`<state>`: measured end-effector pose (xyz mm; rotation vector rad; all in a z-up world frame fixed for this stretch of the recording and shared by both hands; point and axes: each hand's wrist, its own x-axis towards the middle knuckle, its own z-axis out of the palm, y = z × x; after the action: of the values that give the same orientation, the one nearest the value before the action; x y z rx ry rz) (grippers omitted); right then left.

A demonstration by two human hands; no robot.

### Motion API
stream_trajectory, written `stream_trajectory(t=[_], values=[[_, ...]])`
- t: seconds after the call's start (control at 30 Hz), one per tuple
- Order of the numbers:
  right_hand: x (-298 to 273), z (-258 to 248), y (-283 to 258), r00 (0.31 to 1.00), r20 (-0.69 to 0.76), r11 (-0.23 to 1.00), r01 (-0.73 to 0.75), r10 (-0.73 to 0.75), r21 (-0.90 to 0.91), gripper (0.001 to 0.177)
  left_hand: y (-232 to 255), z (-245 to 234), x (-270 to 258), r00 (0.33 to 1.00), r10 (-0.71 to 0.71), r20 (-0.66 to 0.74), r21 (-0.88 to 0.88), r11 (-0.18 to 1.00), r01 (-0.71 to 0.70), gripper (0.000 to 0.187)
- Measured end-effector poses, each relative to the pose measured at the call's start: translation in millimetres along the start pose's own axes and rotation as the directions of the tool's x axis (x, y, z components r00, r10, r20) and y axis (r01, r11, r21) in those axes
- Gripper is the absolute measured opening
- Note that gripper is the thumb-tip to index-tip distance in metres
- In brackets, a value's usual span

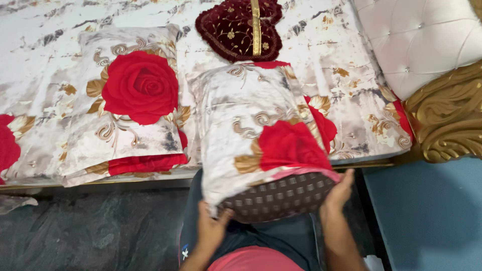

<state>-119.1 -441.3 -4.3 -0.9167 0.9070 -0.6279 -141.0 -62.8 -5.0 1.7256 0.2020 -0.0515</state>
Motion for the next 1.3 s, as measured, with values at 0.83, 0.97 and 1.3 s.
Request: stream_trajectory(t=[0.83, 0.97, 1.3], values=[[-93.7, 10.5, -123.2, 0.408, 0.545, -0.008, 0.796, -0.733, -0.606, 0.021, 148.5, -67.0, 0.5, 0.935, -0.039, 0.352, 0.226, 0.973, -0.044, 0.03], [-95.7, -12.2, -118.7, 0.79, 0.517, 0.689, 0.575, -0.33, -0.44, 0.021, 158.0, -89.2, 23.2, 0.995, 0.092, -0.044, 0.507, 0.86, -0.057, 0.036], [-47.8, -59.6, -145.7, 0.699, 0.708, 0.869, 0.286, 0.1, -0.405, 0.023, 151.1, -166.7, 24.4, 0.888, -0.108, 0.446, 0.077, 0.994, 0.083, 0.034]])
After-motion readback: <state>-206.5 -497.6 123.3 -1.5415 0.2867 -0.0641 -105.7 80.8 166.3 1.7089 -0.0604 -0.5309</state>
